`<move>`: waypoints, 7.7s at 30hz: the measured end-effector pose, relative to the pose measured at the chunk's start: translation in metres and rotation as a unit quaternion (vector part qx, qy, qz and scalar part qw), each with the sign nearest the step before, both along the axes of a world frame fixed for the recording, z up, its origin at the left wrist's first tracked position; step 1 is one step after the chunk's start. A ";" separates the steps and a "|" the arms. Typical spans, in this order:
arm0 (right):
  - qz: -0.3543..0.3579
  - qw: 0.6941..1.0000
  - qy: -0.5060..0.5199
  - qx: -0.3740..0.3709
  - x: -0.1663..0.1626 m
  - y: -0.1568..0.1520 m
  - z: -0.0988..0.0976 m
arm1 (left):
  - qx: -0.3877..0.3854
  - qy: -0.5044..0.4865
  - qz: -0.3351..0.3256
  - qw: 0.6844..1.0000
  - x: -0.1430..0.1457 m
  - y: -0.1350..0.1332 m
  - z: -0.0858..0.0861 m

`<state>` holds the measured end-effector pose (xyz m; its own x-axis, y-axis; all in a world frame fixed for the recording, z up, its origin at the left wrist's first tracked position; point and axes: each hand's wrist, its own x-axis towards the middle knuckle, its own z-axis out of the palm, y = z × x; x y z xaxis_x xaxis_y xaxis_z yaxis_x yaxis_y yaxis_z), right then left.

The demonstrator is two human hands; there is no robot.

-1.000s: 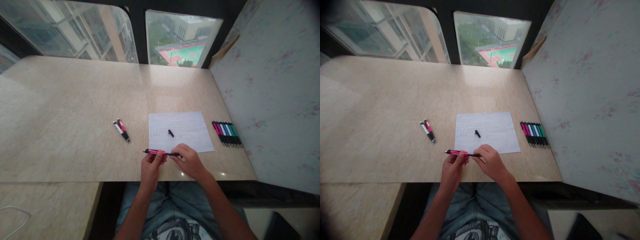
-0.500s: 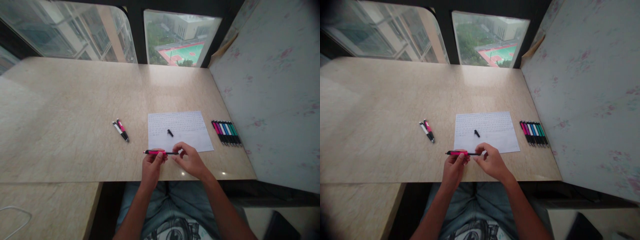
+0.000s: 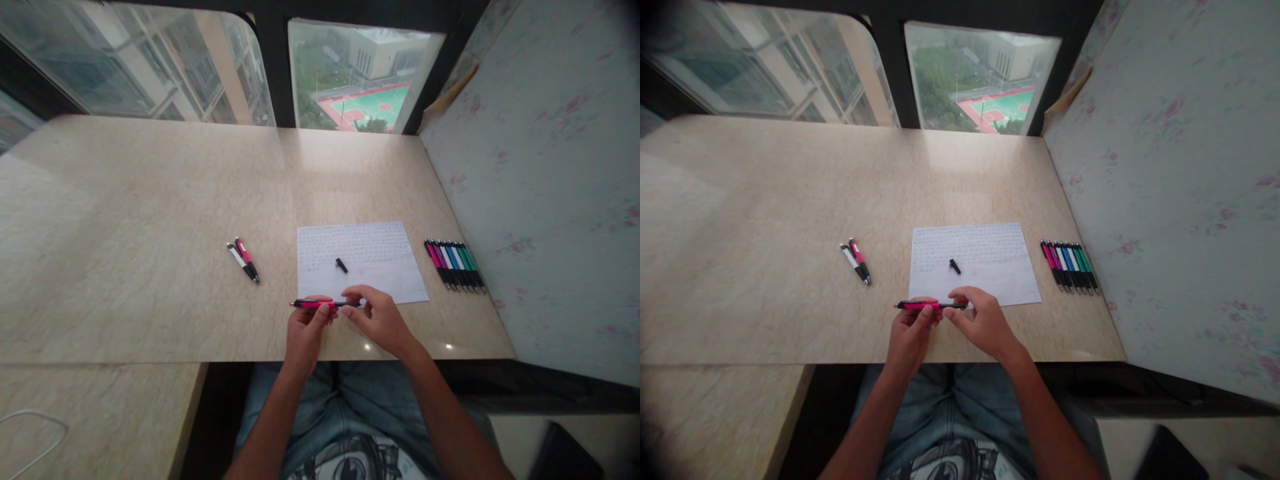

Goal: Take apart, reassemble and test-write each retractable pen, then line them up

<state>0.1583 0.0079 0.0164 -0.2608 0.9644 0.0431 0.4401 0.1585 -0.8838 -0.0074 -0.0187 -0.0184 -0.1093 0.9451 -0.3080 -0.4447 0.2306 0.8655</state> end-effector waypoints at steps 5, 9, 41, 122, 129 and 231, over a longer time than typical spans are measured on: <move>0.024 0.999 -0.023 0.008 0.001 0.003 0.000 | 0.003 0.016 -0.004 1.000 -0.001 0.000 0.000; 0.005 1.000 0.017 0.014 0.002 0.002 -0.002 | 0.009 0.011 -0.006 1.000 -0.001 0.001 0.001; 0.007 0.998 -0.037 0.058 0.003 -0.001 0.015 | -0.017 -0.089 0.027 0.996 -0.002 0.003 0.007; -0.088 0.983 -0.126 0.102 0.036 0.004 0.007 | -0.015 -0.086 0.045 0.995 -0.001 0.010 0.008; -0.177 0.965 -0.176 0.081 0.006 0.059 -0.014 | -0.006 -0.100 0.029 0.995 -0.002 0.010 0.007; -0.212 0.967 -0.113 0.080 0.022 0.049 -0.028 | -0.026 -0.058 0.063 0.996 -0.001 0.005 0.008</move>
